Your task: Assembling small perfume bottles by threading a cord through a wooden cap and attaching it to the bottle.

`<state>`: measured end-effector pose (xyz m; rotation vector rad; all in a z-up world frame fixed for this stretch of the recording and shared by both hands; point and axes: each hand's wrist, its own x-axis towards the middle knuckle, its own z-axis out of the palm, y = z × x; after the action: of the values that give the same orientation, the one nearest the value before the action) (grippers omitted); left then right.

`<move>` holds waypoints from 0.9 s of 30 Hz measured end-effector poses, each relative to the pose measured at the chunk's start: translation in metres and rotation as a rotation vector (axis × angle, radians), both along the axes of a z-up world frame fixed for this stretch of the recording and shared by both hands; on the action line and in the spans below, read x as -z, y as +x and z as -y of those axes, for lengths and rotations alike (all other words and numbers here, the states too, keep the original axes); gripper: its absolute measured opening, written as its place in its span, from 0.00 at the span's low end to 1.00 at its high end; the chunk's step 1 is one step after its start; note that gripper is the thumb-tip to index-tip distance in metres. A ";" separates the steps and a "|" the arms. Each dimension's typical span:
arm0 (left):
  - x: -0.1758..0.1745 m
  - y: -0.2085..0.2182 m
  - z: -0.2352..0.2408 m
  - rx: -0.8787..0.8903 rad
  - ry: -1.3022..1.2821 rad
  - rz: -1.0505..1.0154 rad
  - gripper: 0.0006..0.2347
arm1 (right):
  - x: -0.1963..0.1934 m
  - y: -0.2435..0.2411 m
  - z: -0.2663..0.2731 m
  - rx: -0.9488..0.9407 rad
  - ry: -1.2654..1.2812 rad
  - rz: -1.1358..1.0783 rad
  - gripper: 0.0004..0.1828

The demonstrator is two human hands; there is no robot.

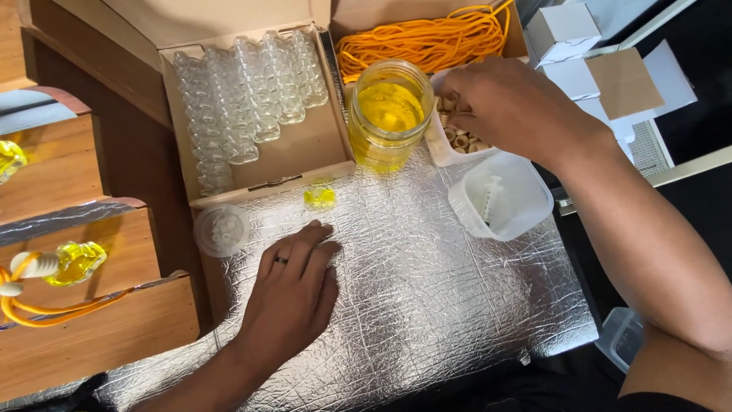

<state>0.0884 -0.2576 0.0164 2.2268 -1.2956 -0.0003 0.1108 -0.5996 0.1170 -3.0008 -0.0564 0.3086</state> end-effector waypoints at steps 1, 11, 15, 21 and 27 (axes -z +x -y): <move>0.001 0.000 0.000 0.001 0.000 0.000 0.13 | 0.001 -0.001 0.001 0.001 0.000 0.000 0.15; -0.001 -0.002 0.000 -0.004 -0.005 -0.005 0.13 | 0.019 -0.011 0.007 0.128 -0.165 0.013 0.21; 0.000 -0.002 -0.001 0.003 0.017 -0.009 0.13 | 0.019 -0.008 0.005 0.125 -0.236 -0.032 0.25; 0.000 -0.002 -0.001 0.003 0.012 -0.011 0.13 | 0.009 -0.009 -0.003 0.165 -0.175 -0.066 0.34; 0.001 -0.002 -0.002 0.003 0.022 -0.028 0.13 | 0.007 -0.004 0.004 0.147 -0.134 -0.149 0.20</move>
<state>0.0860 -0.2560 0.0156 2.2359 -1.2893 -0.0473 0.1066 -0.6032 0.1096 -3.0795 0.2060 0.5382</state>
